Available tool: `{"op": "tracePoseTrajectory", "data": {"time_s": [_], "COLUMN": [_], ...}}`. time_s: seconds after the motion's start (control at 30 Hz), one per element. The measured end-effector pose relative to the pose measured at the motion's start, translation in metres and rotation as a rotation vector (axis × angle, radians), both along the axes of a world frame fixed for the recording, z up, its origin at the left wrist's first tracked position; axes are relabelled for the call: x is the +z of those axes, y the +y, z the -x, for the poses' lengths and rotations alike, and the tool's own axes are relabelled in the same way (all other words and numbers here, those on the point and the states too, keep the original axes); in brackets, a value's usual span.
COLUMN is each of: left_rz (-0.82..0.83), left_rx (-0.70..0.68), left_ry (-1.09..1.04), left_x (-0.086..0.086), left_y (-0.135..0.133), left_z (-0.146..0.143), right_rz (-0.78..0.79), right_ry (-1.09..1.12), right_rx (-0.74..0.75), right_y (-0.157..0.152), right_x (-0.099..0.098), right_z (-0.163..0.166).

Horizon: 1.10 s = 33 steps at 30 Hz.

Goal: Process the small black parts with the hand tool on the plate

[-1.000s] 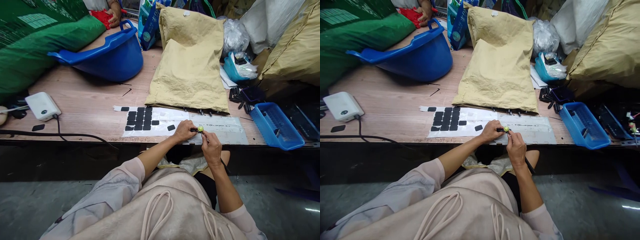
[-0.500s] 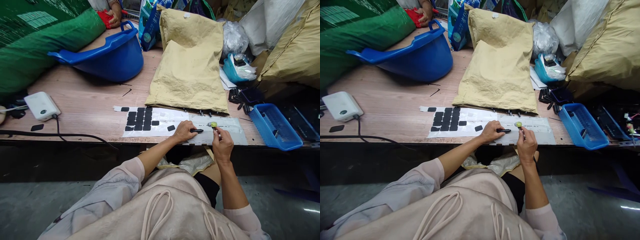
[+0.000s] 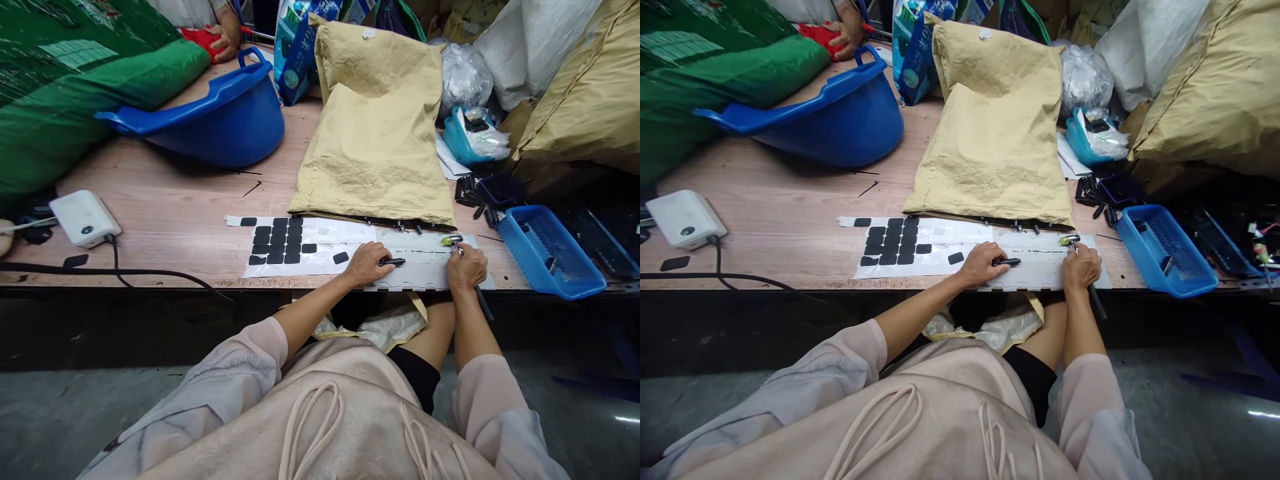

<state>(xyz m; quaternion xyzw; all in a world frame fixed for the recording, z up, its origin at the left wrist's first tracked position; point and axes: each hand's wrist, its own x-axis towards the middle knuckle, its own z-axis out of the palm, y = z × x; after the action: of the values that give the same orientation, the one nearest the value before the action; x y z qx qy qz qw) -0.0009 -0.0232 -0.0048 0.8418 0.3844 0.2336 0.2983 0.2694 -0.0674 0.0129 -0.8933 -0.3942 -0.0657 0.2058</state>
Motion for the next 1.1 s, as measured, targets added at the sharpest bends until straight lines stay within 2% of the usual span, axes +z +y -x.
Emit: {"op": "tracePoseTrajectory", "data": {"time_s": [0.13, 0.33, 0.47, 0.53, 0.63, 0.73, 0.77, 0.83, 0.9, 0.97, 1.03, 1.1], "left_rz": [0.004, 0.006, -0.014, -0.027, 0.020, 0.162, 0.220, 0.345, 0.462, 0.537, 0.549, 0.532], "left_rx": [-0.012, -0.050, -0.069, -0.109, -0.288, -0.450, -0.442, -0.339, -0.184, -0.057, -0.013, -0.085], "left_ry": [-0.001, -0.004, -0.001, -0.025, -0.044, 0.076, 0.146, 0.287, 0.409, 0.504, 0.579, 0.596], "left_x": [-0.001, -0.003, 0.005, 0.013, 0.021, 0.011, 0.003, -0.016, -0.034, -0.044, -0.040, -0.024], "left_y": [0.000, 0.004, 0.000, -0.015, -0.053, -0.094, -0.104, -0.116, -0.118, -0.115, -0.112, -0.110], "left_z": [0.002, 0.005, 0.008, 0.013, 0.025, 0.038, 0.042, 0.047, 0.051, 0.054, 0.058, 0.063], "right_rz": [0.017, 0.036, 0.018, 0.000, 0.013, 0.040, 0.040, 0.030, 0.024, 0.028, 0.025, 0.007], "right_ry": [-0.015, -0.089, -0.100, -0.093, -0.073, -0.063, -0.063, -0.065, -0.072, -0.084, -0.099, -0.112], "right_rx": [-0.059, -0.027, -0.018, -0.009, -0.006, -0.015, -0.018, -0.015, -0.009, -0.006, -0.007, -0.004], "right_y": [0.015, 0.019, 0.018, 0.018, 0.018, 0.018, 0.018, 0.018, 0.018, 0.017, 0.017, 0.017], "right_x": [-0.002, -0.007, -0.011, -0.012, -0.012, -0.010, -0.010, -0.009, -0.009, -0.009, -0.011, -0.012], "right_z": [0.004, 0.007, 0.005, 0.004, 0.004, 0.005, 0.006, 0.006, 0.007, 0.006, 0.006, 0.004]}}
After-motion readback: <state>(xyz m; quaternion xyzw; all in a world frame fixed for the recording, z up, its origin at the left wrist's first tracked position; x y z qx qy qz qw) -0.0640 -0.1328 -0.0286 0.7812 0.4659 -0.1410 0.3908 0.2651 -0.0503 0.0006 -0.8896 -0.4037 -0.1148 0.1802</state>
